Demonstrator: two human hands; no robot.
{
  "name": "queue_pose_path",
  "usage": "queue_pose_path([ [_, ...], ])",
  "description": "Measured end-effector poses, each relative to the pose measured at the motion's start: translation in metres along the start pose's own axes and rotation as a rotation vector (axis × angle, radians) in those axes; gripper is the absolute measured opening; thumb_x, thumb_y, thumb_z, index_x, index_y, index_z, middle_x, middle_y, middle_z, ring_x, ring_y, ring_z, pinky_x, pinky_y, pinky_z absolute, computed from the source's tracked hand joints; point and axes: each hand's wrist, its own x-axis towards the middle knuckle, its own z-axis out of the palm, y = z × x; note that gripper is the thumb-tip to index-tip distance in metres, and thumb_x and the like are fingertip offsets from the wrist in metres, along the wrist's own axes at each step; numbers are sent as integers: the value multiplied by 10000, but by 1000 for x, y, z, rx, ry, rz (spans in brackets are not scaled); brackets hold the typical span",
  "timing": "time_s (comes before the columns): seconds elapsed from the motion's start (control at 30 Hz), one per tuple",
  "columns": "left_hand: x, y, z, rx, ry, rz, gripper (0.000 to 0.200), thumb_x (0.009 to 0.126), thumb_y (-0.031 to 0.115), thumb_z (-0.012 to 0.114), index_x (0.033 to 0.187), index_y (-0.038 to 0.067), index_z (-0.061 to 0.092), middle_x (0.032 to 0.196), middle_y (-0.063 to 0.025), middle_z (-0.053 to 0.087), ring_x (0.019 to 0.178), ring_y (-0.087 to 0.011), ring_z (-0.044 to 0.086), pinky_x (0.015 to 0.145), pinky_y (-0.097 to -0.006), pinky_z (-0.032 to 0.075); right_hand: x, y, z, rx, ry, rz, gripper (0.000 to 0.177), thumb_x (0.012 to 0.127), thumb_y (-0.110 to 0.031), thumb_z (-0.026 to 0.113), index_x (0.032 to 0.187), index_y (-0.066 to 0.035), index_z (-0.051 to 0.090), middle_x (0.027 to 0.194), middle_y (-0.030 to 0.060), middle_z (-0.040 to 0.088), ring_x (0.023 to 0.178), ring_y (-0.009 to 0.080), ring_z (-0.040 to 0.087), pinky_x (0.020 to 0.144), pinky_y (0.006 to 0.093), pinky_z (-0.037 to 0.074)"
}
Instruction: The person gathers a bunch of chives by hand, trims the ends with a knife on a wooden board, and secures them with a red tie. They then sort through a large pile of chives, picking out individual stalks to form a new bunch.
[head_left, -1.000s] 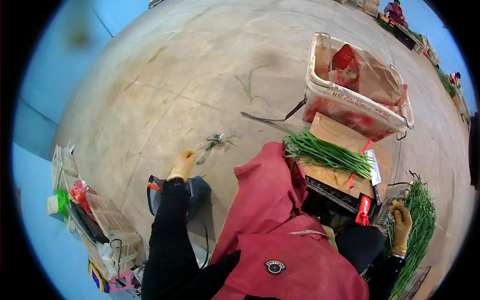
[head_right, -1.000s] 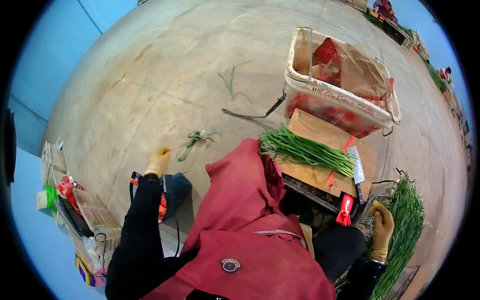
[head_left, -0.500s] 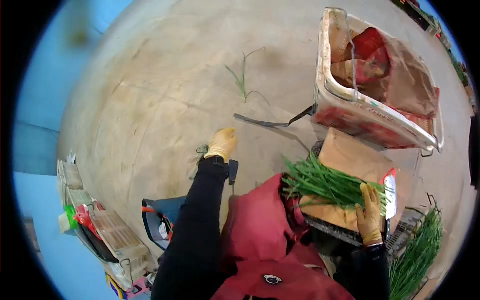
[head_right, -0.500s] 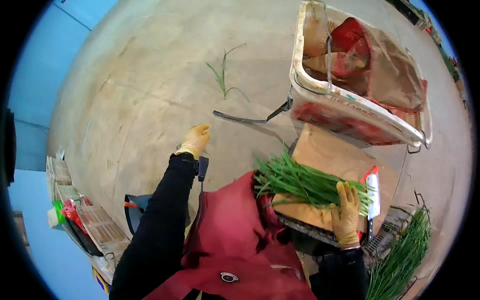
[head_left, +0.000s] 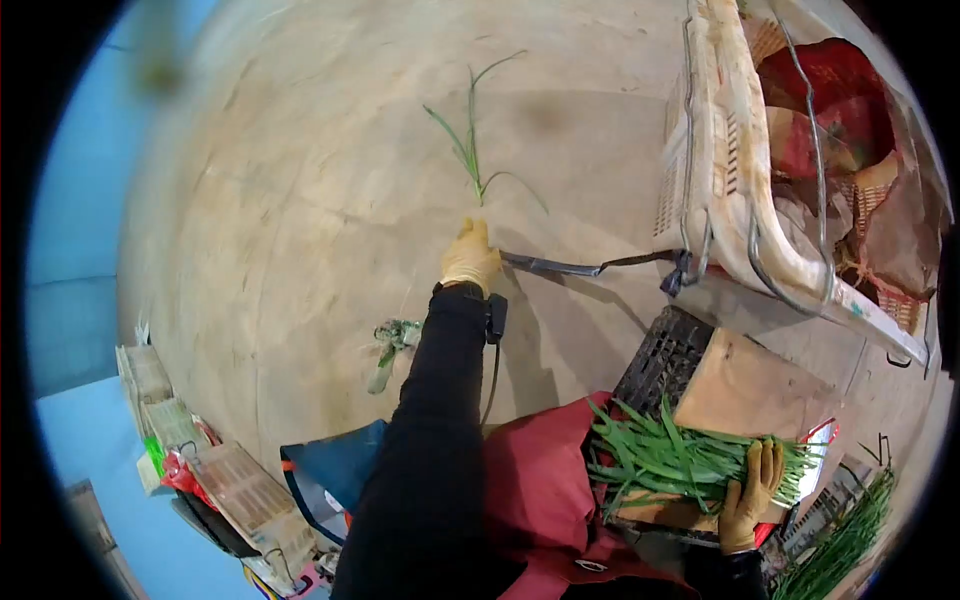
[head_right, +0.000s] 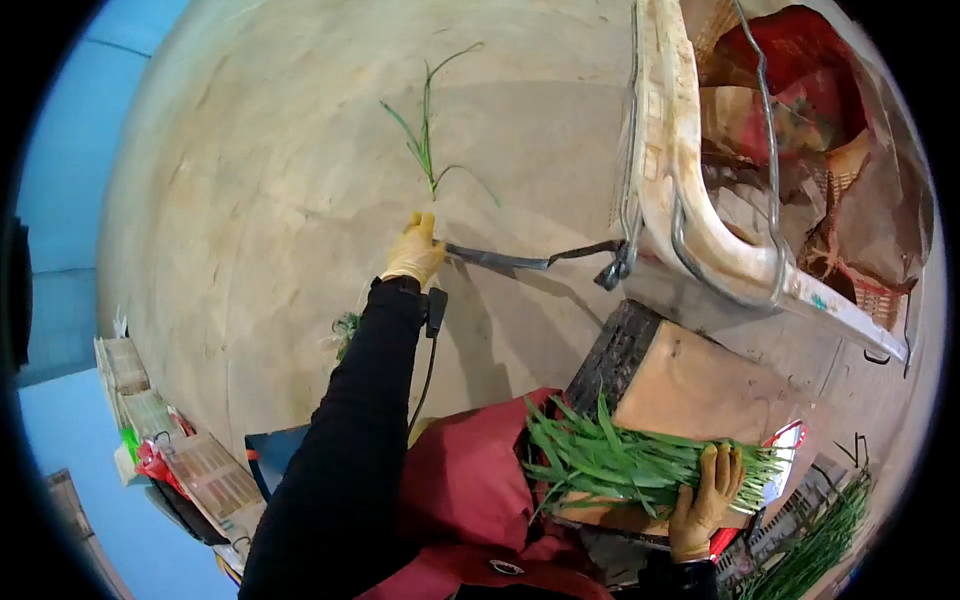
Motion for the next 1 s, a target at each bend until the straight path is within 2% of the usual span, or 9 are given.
queue_pose_path([
  [0.27, 61, 1, 9, -59, -99, -22, 657, 782, 168, 585, 1404, 197, 372, 1495, -199, 296, 1171, -412, 520, 956, -465, 455, -7, 16, 19, -53, 12, -15, 490, 945, -280, 428, 1378, -52, 403, 1471, 208, 333, 1377, 444, 250, 1119, 583, 151],
  [0.37, 76, -4, 12, -102, -125, -64, 632, 796, 163, 561, 1400, 178, 374, 1497, -194, 287, 1170, -413, 520, 959, -466, 454, -5, 14, 21, -68, 39, -31, 496, 974, -326, 389, 1406, -82, 381, 1476, 187, 332, 1386, 424, 247, 1120, 576, 156],
  [0.47, 88, -1, 19, -46, -137, -117, 647, 796, 190, 554, 1413, 140, 366, 1424, -198, 384, 1127, -403, 543, 930, -455, 463, -5, 14, 20, -88, 33, -25, 488, 982, -330, 379, 1406, -91, 385, 1480, 175, 333, 1390, 415, 248, 1121, 569, 160],
  [0.57, 85, -13, 40, -38, 0, -115, 524, 817, 179, 531, 1326, 66, 476, 1263, -211, 542, 1054, -386, 585, 895, -421, 477, -7, 19, 23, -94, 28, -32, 507, 969, -339, 378, 1397, -66, 377, 1471, 200, 331, 1384, 433, 245, 1118, 590, 150],
  [0.67, 81, -37, 51, -537, 55, -115, 339, 861, 171, 515, 1162, 67, 630, 1077, -191, 633, 958, -395, 625, 832, -438, 489, -8, 19, 25, -104, 22, -25, 517, 963, -341, 380, 1394, -57, 374, 1466, 211, 332, 1383, 437, 243, 1119, 599, 142],
  [0.7, 74, -45, 60, -553, 325, -81, 269, 839, 145, 584, 1053, 1, 659, 910, -166, 686, 801, -254, 648, 713, -322, 505, -7, 19, 24, -109, 21, -25, 515, 963, -340, 380, 1395, -58, 375, 1466, 210, 333, 1383, 435, 243, 1121, 598, 140],
  [0.83, 10, -45, 8, -1162, 319, -310, 159, 840, 76, 657, 962, -20, 626, 816, -107, 662, 629, -141, 579, 568, -251, 478, -5, 16, 18, -87, 14, -37, 510, 963, -332, 389, 1389, -51, 390, 1467, 210, 334, 1381, 433, 247, 1123, 589, 144],
  [0.93, -43, -42, -29, -1438, 261, -338, 179, 871, 72, 631, 1011, -33, 594, 826, -99, 649, 648, -136, 579, 560, -260, 474, -2, 15, 12, -36, 14, -56, 516, 944, -312, 415, 1386, -48, 400, 1469, 211, 335, 1378, 435, 252, 1122, 583, 141],
  [1.0, -80, -27, -52, -1610, 197, -277, 211, 895, 32, 586, 1101, -10, 567, 908, -90, 634, 691, -133, 574, 605, -258, 472, -2, 18, 15, -12, 40, -79, 568, 858, -237, 496, 1383, -41, 408, 1468, 214, 337, 1378, 438, 249, 1121, 579, 133],
])
